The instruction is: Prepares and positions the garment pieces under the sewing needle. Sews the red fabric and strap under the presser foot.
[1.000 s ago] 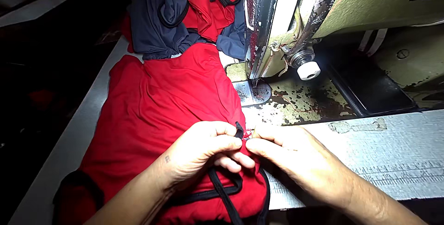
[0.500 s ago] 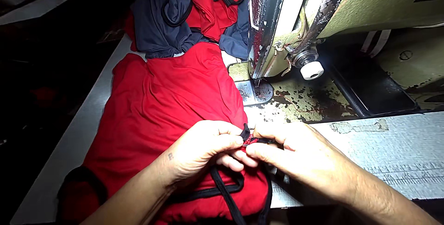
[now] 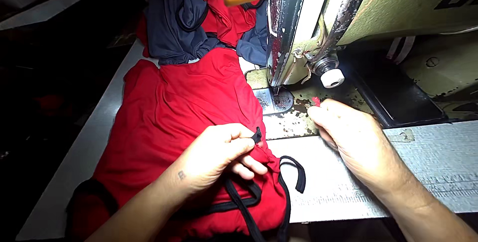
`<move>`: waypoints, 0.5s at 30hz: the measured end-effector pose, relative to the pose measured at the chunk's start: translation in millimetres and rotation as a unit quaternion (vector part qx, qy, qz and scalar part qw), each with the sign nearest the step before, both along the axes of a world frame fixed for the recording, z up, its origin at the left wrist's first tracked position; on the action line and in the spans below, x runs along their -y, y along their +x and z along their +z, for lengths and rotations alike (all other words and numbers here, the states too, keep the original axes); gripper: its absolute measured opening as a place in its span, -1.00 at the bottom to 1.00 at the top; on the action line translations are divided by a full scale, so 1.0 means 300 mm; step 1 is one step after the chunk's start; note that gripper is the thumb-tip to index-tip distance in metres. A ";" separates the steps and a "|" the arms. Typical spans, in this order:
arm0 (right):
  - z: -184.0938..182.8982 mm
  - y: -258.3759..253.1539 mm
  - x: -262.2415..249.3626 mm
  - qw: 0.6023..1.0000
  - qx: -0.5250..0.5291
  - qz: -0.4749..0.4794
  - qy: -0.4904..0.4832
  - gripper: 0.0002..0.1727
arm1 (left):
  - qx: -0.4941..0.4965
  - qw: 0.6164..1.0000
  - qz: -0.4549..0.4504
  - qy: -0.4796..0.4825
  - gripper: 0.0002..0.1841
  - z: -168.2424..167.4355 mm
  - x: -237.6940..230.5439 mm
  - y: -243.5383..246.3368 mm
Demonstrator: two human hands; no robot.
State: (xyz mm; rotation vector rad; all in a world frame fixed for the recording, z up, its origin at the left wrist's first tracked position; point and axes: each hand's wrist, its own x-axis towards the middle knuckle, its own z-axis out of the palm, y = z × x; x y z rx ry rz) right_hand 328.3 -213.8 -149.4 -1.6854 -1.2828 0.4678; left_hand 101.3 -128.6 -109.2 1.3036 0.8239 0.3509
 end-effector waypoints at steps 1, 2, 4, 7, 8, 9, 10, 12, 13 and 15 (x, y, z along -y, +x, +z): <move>-0.008 0.028 0.003 0.990 0.131 -0.048 -0.029 -0.75 | 0.000 1.000 0.004 0.014 -0.79 0.005 -0.003 -0.004; -0.021 0.045 0.007 0.968 0.237 -0.076 -0.042 -0.71 | -0.001 1.000 0.005 0.025 -0.79 0.011 -0.004 -0.005; -0.045 0.061 0.020 0.938 0.334 -0.086 -0.037 -0.66 | 0.000 0.999 0.006 0.051 -0.80 0.018 -0.004 -0.003; -0.042 0.005 0.040 0.961 0.270 -0.050 0.030 -0.68 | 0.001 0.996 0.006 0.090 -0.80 0.027 -0.001 -0.002; -0.034 -0.036 0.048 0.978 0.202 -0.026 0.038 -0.73 | -0.004 0.994 0.008 0.107 -0.80 0.032 0.004 -0.001; -0.024 -0.078 0.053 0.995 0.091 0.024 0.034 -0.73 | -0.006 0.992 0.008 0.124 -0.80 0.034 0.007 -0.001; -0.013 -0.113 0.055 0.995 -0.043 0.087 0.013 -0.70 | -0.005 0.989 0.003 0.145 -0.80 0.035 0.007 -0.004; 0.005 -0.152 0.049 0.954 -0.237 0.177 -0.046 -0.66 | 0.001 0.981 -0.007 0.195 -0.79 0.031 0.007 -0.013; 0.008 -0.163 0.044 0.938 -0.285 0.188 -0.058 -0.70 | 0.000 0.976 -0.010 0.216 -0.79 0.031 0.007 -0.019; 0.006 -0.166 0.041 0.927 -0.320 0.190 -0.051 -0.82 | -0.007 0.964 -0.012 0.264 -0.83 0.029 0.008 -0.032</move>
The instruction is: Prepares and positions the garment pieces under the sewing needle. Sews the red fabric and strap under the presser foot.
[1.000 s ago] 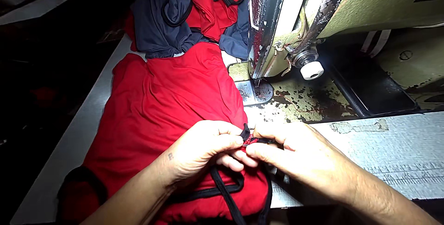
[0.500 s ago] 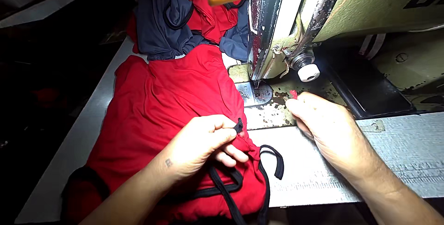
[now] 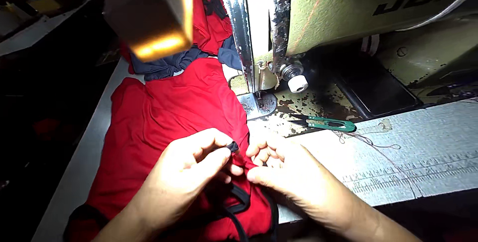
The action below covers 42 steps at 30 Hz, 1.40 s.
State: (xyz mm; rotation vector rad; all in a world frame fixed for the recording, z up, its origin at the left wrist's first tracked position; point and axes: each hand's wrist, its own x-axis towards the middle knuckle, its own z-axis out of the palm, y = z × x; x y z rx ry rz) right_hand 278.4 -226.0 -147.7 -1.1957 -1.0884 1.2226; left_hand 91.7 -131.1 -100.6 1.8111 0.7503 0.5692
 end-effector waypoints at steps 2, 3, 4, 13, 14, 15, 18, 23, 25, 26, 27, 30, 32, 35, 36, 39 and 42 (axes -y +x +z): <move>0.004 0.005 0.005 0.999 0.036 -0.029 0.026 -0.91 | -0.004 0.998 -0.008 0.055 -0.88 -0.015 -0.004 -0.013; 0.006 0.005 0.010 0.995 0.068 -0.051 0.042 -0.95 | -0.005 0.997 -0.010 0.080 -0.89 -0.027 -0.006 -0.017; 0.008 0.006 0.015 0.991 0.093 -0.073 0.061 -0.96 | -0.002 0.995 -0.012 0.095 -0.89 -0.039 -0.007 -0.020; -0.013 0.003 0.007 0.973 0.189 -0.089 0.102 -0.91 | 0.029 0.990 -0.017 0.138 -0.93 -0.084 0.000 -0.002; -0.015 0.001 0.003 0.970 0.202 -0.093 0.101 -0.89 | 0.028 0.990 -0.018 0.140 -0.93 -0.078 -0.002 -0.004; -0.015 0.001 -0.001 0.968 0.209 -0.097 0.097 -0.86 | 0.025 0.989 -0.016 0.144 -0.93 -0.071 -0.004 -0.005; -0.008 0.013 -0.008 0.976 0.175 -0.104 0.083 -0.84 | 0.013 0.990 -0.006 0.139 -0.93 -0.047 -0.012 -0.007; 0.004 0.027 -0.023 0.988 0.099 -0.093 0.068 -0.83 | 0.009 0.989 -0.052 0.139 -0.79 -0.040 -0.030 0.005; 0.011 0.025 -0.027 0.987 0.113 -0.096 0.065 -0.82 | -0.008 0.981 -0.072 0.181 -0.76 -0.037 -0.037 0.008; 0.012 0.024 -0.028 0.986 0.118 -0.096 0.066 -0.83 | -0.012 0.978 -0.077 0.195 -0.75 -0.035 -0.040 0.007; 0.012 0.023 -0.029 0.986 0.121 -0.096 0.069 -0.83 | -0.016 0.975 -0.075 0.208 -0.75 -0.034 -0.042 0.005; 0.019 0.023 -0.025 0.985 0.128 -0.097 0.062 -0.82 | -0.040 0.959 -0.056 0.273 -0.80 -0.039 -0.039 0.008; 0.022 0.025 -0.019 0.985 0.132 -0.099 0.047 -0.81 | -0.058 0.943 -0.048 0.324 -0.85 -0.046 -0.034 0.015; 0.022 0.025 -0.016 0.986 0.130 -0.099 0.045 -0.82 | -0.066 0.925 -0.053 0.371 -0.87 -0.053 -0.032 0.023; 0.023 0.024 -0.015 0.986 0.128 -0.099 0.047 -0.82 | -0.069 0.915 -0.055 0.394 -0.87 -0.054 -0.034 0.024; 0.027 0.019 -0.015 0.988 0.113 -0.097 0.048 -0.81 | -0.080 0.882 -0.050 0.462 -0.87 -0.057 -0.039 0.026; 0.025 0.010 -0.013 0.988 0.105 -0.099 0.056 -0.83 | -0.075 0.877 -0.055 0.471 -0.88 -0.058 -0.040 0.025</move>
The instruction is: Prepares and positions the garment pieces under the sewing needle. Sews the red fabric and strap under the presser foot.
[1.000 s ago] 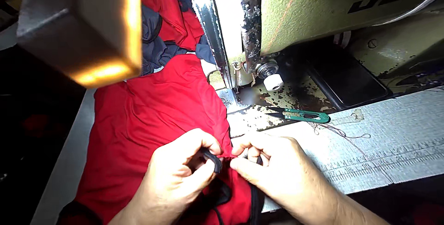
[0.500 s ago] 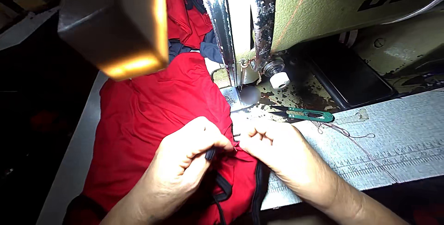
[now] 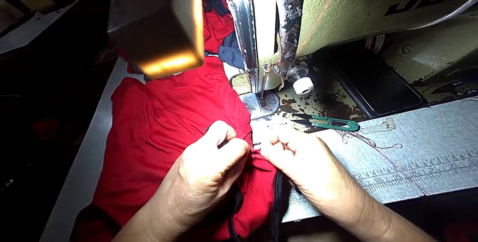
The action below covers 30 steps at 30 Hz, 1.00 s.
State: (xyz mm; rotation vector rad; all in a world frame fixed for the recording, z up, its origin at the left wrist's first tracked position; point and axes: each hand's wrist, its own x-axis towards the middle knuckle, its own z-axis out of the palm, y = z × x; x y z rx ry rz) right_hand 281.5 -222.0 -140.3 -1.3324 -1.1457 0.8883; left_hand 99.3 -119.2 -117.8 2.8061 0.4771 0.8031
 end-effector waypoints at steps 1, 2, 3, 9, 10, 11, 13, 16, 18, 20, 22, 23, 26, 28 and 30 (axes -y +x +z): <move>-0.001 -0.002 0.000 1.000 -0.001 0.000 0.004 -0.84 | 0.002 1.000 -0.004 -0.007 -0.88 0.000 0.000 -0.001; -0.002 -0.003 -0.001 1.000 0.000 -0.002 0.007 -0.84 | 0.005 1.000 -0.007 -0.014 -0.89 0.001 0.001 -0.002; -0.002 -0.003 -0.002 1.000 0.003 -0.004 0.008 -0.84 | 0.006 1.000 -0.008 -0.018 -0.89 0.002 0.001 -0.003; 0.002 0.001 -0.007 1.000 0.010 0.000 0.014 -0.82 | -0.033 0.998 0.020 0.054 -0.84 -0.007 0.003 -0.007; 0.001 0.002 -0.007 1.000 0.012 0.001 0.016 -0.82 | -0.029 0.998 0.019 0.050 -0.83 -0.008 0.003 -0.007; -0.001 0.005 -0.008 1.000 0.016 0.002 0.018 -0.82 | -0.021 0.999 0.016 0.038 -0.83 -0.007 0.003 -0.008; -0.003 0.011 -0.007 0.999 0.031 0.011 0.019 -0.84 | -0.001 1.000 0.006 0.005 -0.83 0.001 0.004 -0.009; 0.001 0.016 -0.008 0.999 0.043 0.027 0.014 -0.82 | 0.010 1.000 -0.007 -0.003 -0.85 0.002 0.005 -0.009; 0.006 0.013 -0.014 0.998 0.053 0.030 0.011 -0.79 | 0.009 1.000 -0.009 0.011 -0.85 -0.003 0.006 -0.008; 0.005 0.011 -0.023 0.996 0.085 0.027 0.018 -0.79 | 0.013 1.000 -0.006 0.026 -0.86 -0.004 0.005 -0.006; 0.003 0.010 -0.033 0.993 0.109 0.020 0.029 -0.79 | 0.025 0.999 -0.002 0.039 -0.87 -0.002 0.003 -0.009; 0.004 0.010 -0.035 0.993 0.111 0.021 0.031 -0.79 | 0.034 0.999 -0.003 0.042 -0.87 -0.003 0.000 -0.010; 0.003 0.007 -0.036 0.994 0.102 0.025 0.033 -0.78 | 0.057 0.998 -0.011 0.034 -0.89 -0.006 -0.008 -0.015; 0.001 0.008 -0.036 0.994 0.099 0.028 0.034 -0.77 | 0.066 0.997 -0.016 0.026 -0.90 -0.007 -0.011 -0.017; -0.002 0.009 -0.036 0.994 0.094 0.033 0.039 -0.76 | 0.067 0.997 -0.018 0.025 -0.90 -0.008 -0.012 -0.020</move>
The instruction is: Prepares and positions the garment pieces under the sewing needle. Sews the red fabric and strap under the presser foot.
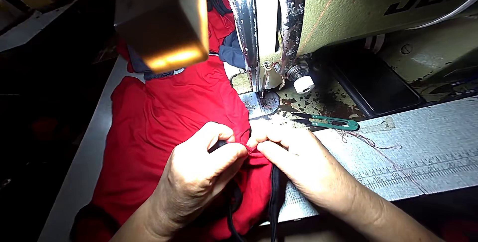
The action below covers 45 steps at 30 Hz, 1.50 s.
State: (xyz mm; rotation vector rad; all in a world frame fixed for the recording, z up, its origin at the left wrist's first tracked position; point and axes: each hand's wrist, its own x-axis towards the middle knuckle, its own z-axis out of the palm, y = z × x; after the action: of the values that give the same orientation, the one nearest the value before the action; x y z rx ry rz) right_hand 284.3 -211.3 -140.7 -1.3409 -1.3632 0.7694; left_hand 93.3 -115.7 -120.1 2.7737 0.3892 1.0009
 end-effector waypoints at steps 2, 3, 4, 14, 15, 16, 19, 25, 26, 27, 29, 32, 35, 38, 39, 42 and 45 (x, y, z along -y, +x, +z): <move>-0.001 0.001 0.000 1.000 -0.005 0.004 0.007 -0.76 | 0.002 1.000 -0.001 0.006 -0.89 -0.001 -0.001 0.000; 0.000 0.001 0.001 1.000 -0.009 0.006 0.006 -0.76 | 0.005 1.000 -0.003 0.010 -0.89 -0.001 -0.002 0.000; 0.000 0.001 0.002 1.000 -0.012 0.008 0.004 -0.76 | 0.005 1.000 -0.005 0.016 -0.89 -0.001 -0.003 0.000; 0.001 -0.006 -0.011 0.997 -0.063 0.019 -0.045 -0.85 | 0.007 1.000 -0.010 0.009 -0.88 -0.012 0.003 -0.001; 0.000 -0.006 -0.012 0.997 -0.061 0.016 -0.046 -0.84 | 0.005 1.000 -0.014 0.007 -0.88 -0.012 0.002 -0.002; 0.000 -0.006 -0.013 0.997 -0.058 0.015 -0.047 -0.83 | 0.005 1.000 -0.020 0.004 -0.89 -0.010 0.001 -0.005; 0.000 -0.001 -0.012 0.998 -0.051 0.018 -0.040 -0.82 | 0.009 0.999 -0.036 -0.004 -0.90 -0.004 -0.002 -0.008; 0.003 -0.002 -0.004 0.998 -0.058 0.033 -0.010 -0.82 | 0.015 0.999 -0.029 -0.002 -0.92 -0.001 -0.006 -0.007; 0.001 -0.003 -0.003 0.998 -0.057 0.034 -0.007 -0.82 | 0.016 0.999 -0.029 -0.005 -0.92 0.000 -0.007 -0.007; -0.001 -0.004 -0.001 0.998 -0.058 0.033 0.000 -0.83 | 0.017 0.999 -0.028 -0.009 -0.92 0.001 -0.006 -0.006; -0.001 -0.003 0.002 0.998 -0.059 0.034 0.007 -0.84 | 0.023 0.999 -0.024 -0.020 -0.93 0.002 -0.005 -0.001; 0.001 0.001 0.010 0.999 -0.040 0.029 0.008 -0.85 | 0.024 0.998 -0.007 -0.053 -0.86 0.004 0.001 0.005; 0.000 0.007 0.014 0.999 -0.010 0.019 0.030 -0.84 | 0.015 0.997 0.014 -0.075 -0.84 0.005 0.009 0.004; -0.001 0.004 0.021 0.999 0.020 0.005 0.035 -0.91 | 0.016 0.992 0.029 -0.121 -0.87 0.012 0.019 0.007; -0.001 -0.001 0.024 0.999 0.025 -0.001 0.031 -0.90 | 0.017 0.989 0.034 -0.140 -0.88 0.015 0.021 0.008; -0.013 -0.025 0.025 0.995 0.064 -0.043 0.065 -0.91 | 0.021 0.983 0.044 -0.176 -0.93 0.019 0.029 0.014; -0.024 -0.037 0.018 0.990 0.061 -0.068 0.108 -0.93 | 0.019 0.977 0.063 -0.201 -0.93 0.025 0.039 0.014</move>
State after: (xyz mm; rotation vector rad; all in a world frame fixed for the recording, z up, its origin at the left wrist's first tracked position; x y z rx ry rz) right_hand 273.2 -216.8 -147.9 -1.3104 -1.3905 0.4404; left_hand 97.6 -127.3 -112.7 2.3884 0.6854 0.8830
